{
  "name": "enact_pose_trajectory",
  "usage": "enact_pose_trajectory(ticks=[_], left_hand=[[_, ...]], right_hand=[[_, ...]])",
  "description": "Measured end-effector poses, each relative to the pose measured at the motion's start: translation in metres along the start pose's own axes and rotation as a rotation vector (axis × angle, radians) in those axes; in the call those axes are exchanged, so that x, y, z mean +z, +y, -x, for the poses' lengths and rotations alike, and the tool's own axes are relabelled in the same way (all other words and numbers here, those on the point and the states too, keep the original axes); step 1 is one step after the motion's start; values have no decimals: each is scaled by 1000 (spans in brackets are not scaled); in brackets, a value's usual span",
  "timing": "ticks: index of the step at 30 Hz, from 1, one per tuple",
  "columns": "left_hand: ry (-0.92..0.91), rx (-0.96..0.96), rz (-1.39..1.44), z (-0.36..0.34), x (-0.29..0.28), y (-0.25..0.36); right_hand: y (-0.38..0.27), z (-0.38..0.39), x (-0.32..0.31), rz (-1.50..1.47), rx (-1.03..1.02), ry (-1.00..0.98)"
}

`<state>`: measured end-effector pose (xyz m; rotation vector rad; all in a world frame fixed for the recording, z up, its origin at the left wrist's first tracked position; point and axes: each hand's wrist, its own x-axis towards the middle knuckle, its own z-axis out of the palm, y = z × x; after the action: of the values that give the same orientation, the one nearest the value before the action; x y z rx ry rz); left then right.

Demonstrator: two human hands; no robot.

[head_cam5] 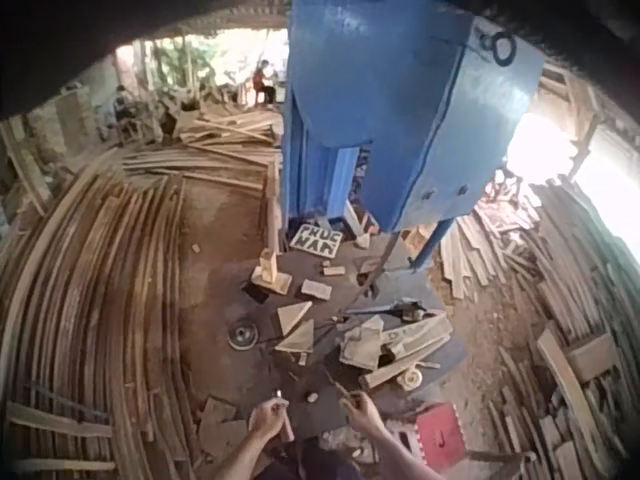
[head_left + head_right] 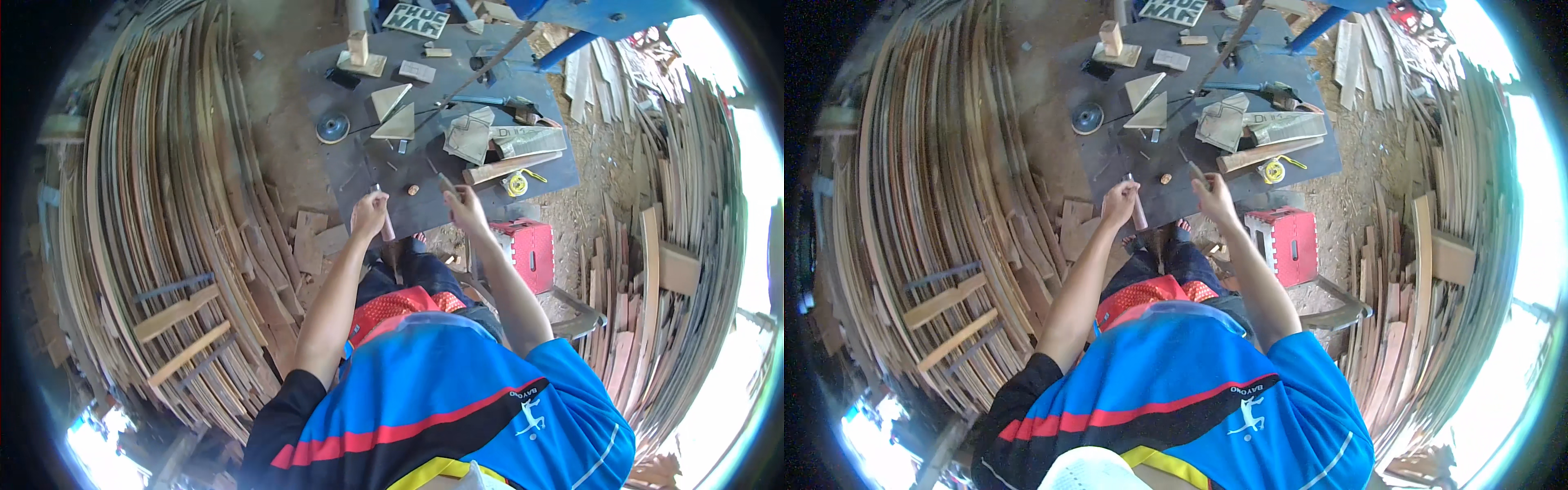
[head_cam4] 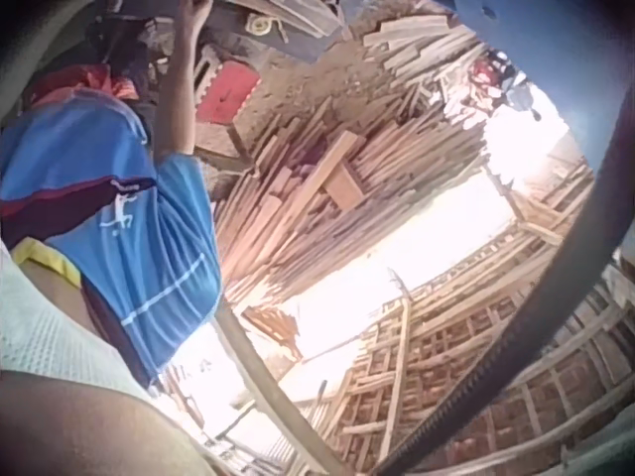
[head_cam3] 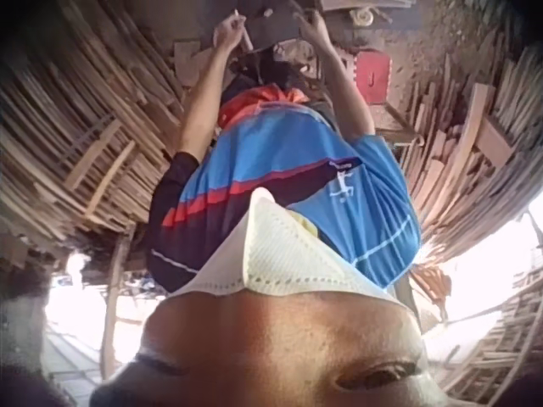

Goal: The person carves small wooden pieces using a chisel and a wooden mallet. They repeatedly position the chisel on the wood and strike it to shape the material. Later, they use a hand saw to cut a larger piece of wood on the workbench.

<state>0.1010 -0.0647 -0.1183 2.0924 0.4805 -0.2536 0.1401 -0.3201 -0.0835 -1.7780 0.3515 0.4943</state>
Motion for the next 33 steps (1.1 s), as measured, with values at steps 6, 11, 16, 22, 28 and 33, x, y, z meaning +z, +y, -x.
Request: enact_pose_trajectory(ticks=[6, 11, 16, 22, 28, 33], left_hand=[[-78, 128, -1, 7, -16, -9], [-62, 120, -10, -4, -14, -20], [-30, -30, 49, 9, -6, -18], [1, -178, 81, 10, 14, 7], [21, -126, 219, 7, 37, 19], [84, -297, 440, 17, 49, 2]], right_hand=[[26, -10, 43, 409, -199, 310], [11, -24, 45, 753, -323, 311], [9, -15, 42, 754, -495, 269], [3, -21, 44, 855, -765, -89], [-2, -55, 56, 1186, -734, -358], [14, -61, 67, 1258, -956, -356]])
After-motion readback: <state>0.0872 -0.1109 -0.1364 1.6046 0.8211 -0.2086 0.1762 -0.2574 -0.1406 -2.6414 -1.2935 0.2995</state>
